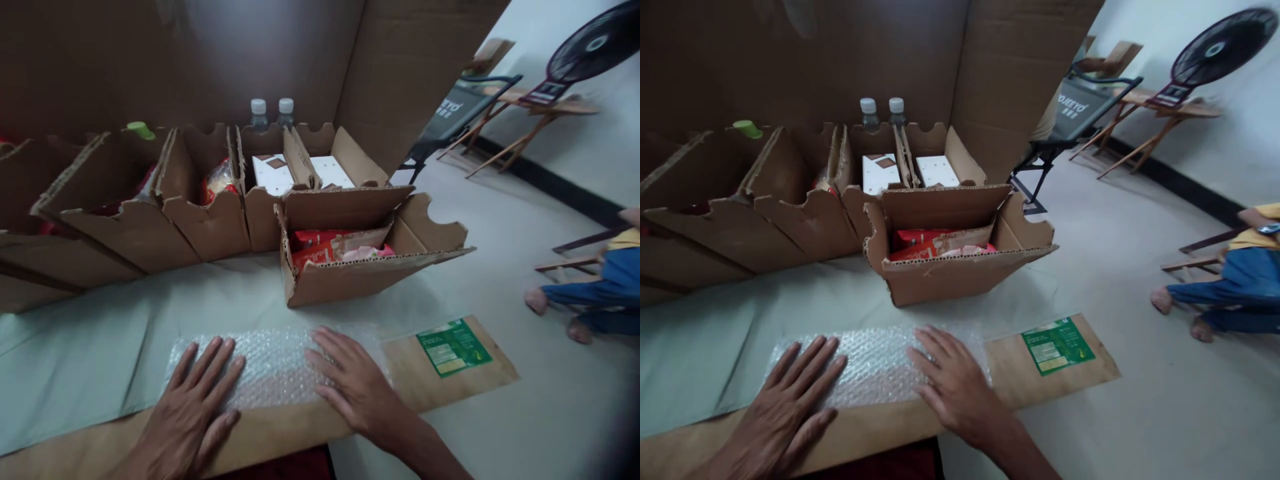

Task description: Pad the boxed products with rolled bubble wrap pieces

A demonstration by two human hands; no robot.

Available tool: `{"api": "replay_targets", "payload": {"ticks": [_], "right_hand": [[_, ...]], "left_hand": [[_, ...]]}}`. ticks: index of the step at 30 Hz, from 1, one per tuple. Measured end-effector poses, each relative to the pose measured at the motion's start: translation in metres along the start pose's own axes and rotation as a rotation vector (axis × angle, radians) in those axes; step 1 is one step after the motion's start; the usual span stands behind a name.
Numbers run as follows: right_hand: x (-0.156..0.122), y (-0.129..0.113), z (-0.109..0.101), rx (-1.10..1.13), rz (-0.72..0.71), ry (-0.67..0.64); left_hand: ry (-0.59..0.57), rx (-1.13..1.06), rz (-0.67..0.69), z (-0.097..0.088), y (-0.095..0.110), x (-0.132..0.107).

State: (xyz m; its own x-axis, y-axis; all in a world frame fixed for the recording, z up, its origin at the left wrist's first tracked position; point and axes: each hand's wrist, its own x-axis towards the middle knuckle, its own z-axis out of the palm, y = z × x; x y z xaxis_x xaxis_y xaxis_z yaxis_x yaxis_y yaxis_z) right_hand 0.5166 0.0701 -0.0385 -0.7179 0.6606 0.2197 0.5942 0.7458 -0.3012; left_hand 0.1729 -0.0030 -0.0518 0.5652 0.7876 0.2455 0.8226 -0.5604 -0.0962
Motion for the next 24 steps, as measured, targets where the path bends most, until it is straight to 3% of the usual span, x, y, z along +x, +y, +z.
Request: {"api": "replay_targets", "payload": {"ticks": [4,7,11,15,19,24], "right_hand": [[-0.059,0.054,-0.018,-0.25,0.179,0.216],[-0.071,0.066,-0.025,-0.353,0.289,0.343],[-0.048,0.058,-0.026,-0.276,0.3,0.305],[-0.025,0.055,-0.015,-0.222,0.316,0.163],[-0.02,0.049,-0.011,-0.154,0.291,0.181],[-0.024,0.016,-0.028,0.086,0.343,0.276]], "left_hand": [[0.014,0.016,0.03,-0.002,0.001,0.005],[0.031,-0.086,-0.093,-0.005,0.0,0.002],[0.11,-0.212,-0.502,-0.016,-0.008,-0.01],[0.169,-0.23,-0.763,-0.022,-0.006,-0.022],[0.154,-0.222,-0.838,-0.018,0.011,-0.022],[0.28,-0.279,-0.776,-0.03,0.013,-0.023]]}}
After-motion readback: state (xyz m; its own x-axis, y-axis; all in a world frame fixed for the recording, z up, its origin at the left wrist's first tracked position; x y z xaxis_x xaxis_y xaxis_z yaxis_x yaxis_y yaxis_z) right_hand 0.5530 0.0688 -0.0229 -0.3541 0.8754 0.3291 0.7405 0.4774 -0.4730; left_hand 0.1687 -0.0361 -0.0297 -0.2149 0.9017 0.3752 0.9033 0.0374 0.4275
